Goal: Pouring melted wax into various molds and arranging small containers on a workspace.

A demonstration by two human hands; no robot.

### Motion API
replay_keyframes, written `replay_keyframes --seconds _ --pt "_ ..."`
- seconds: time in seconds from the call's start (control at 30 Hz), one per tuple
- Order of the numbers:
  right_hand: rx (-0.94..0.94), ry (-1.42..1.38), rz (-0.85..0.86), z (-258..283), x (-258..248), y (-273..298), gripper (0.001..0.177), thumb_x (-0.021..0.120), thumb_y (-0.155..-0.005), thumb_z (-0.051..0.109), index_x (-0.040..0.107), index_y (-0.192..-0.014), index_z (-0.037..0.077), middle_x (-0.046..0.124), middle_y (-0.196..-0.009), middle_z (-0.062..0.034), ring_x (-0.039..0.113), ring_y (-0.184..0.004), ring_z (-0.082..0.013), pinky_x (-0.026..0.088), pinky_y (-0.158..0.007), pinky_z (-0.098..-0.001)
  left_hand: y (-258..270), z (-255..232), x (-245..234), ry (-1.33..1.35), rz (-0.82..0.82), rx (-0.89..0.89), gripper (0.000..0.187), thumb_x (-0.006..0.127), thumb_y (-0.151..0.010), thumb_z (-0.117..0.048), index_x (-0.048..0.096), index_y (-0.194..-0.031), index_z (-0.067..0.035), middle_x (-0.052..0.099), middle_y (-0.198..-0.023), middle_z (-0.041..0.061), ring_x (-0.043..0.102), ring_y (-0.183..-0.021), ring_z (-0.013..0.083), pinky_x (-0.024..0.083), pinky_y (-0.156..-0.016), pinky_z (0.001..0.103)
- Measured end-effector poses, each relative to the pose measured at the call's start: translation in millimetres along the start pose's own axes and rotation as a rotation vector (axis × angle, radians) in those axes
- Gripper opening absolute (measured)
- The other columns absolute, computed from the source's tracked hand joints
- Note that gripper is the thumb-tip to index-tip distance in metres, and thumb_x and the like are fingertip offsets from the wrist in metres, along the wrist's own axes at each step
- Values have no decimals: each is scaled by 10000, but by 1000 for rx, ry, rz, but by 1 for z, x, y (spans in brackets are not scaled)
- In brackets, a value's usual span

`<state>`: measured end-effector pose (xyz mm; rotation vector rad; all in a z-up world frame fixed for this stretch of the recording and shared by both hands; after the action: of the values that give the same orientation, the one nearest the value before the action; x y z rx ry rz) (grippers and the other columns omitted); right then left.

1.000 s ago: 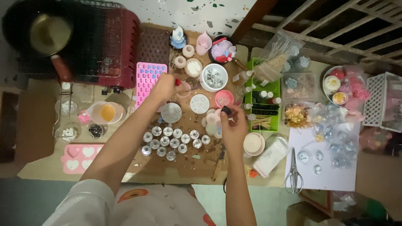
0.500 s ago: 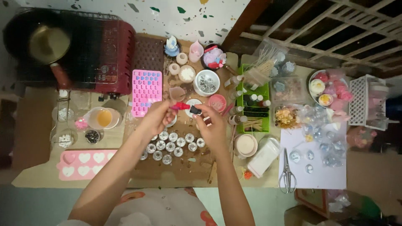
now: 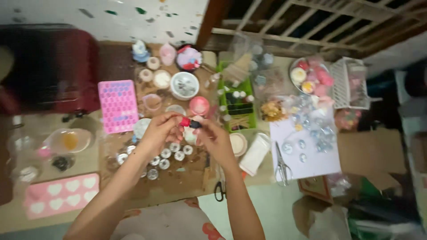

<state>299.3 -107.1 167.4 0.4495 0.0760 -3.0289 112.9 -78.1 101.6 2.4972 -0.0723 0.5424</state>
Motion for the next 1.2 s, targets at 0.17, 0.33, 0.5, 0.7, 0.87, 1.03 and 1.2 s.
replay_keyframes --seconds 0.17,0.33,0.5,0.7,0.87,1.03,1.2 --pt "416 -373 -166 -62 -37 5 227 754 -958 155 754 -1132 9 692 -836 -94 704 -660 -177 605 -469 -283 11 -10 57 -162 359 99 342 714 -909 -82 679 -1236 9 725 -1050 148 730 -698 212 669 -567 351" --pt "358 39 -401 -157 -134 -29 257 785 -927 267 755 -1115 94 757 -906 -96 734 -809 -218 580 -652 -316 7 -22 76 -620 271 552 783 789 -839 -63 439 -1539 -62 488 -1461 268 597 -1231 437 533 -997 521" --pt "325 545 -437 -253 -194 -68 312 841 -847 260 736 -1088 92 768 -912 -154 746 -885 -346 581 -773 -428 4 -44 55 -387 151 524 662 620 -906 57 394 -1527 21 554 -1401 254 679 -1135 383 569 -953 520" --pt "291 857 -213 -233 -166 -92 241 796 -879 357 751 -1066 212 782 -966 -79 751 -958 -328 589 -865 -450 4 -57 27 -257 22 569 469 529 -992 76 430 -1449 33 685 -1064 205 732 -741 233 613 -739 341" --pt "485 760 -181 -211 -160 -109 494 687 -944 572 739 -1262 197 787 -1057 -137 731 -1056 -373 573 -914 -507 6 -52 10 -401 -174 471 107 650 -1028 -108 684 -1058 -11 658 -588 104 522 -363 136 395 -388 232" --pt "483 965 -305 -248 -184 -126 469 751 -899 437 721 -1213 89 779 -883 -94 752 -923 -281 608 -827 -420 0 -41 -1 -512 -169 492 371 594 -1062 -201 698 -725 -87 600 -458 71 512 -390 164 429 -445 267" --pt "451 1009 -379 -231 -175 -123 505 798 -837 416 736 -1131 11 760 -959 -244 733 -981 -448 582 -863 -565 6 -59 14 -514 -148 582 128 679 -987 -95 634 -1083 -24 675 -791 141 686 -667 255 567 -683 380"
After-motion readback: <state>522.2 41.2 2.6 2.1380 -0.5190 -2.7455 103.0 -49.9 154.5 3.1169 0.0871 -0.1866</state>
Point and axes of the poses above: each hand's wrist, its own y-axis away from the middle knuckle, its own x-axis out of the palm, z = x × y, the point moved 5 cm from there along -y, towards the middle knuckle
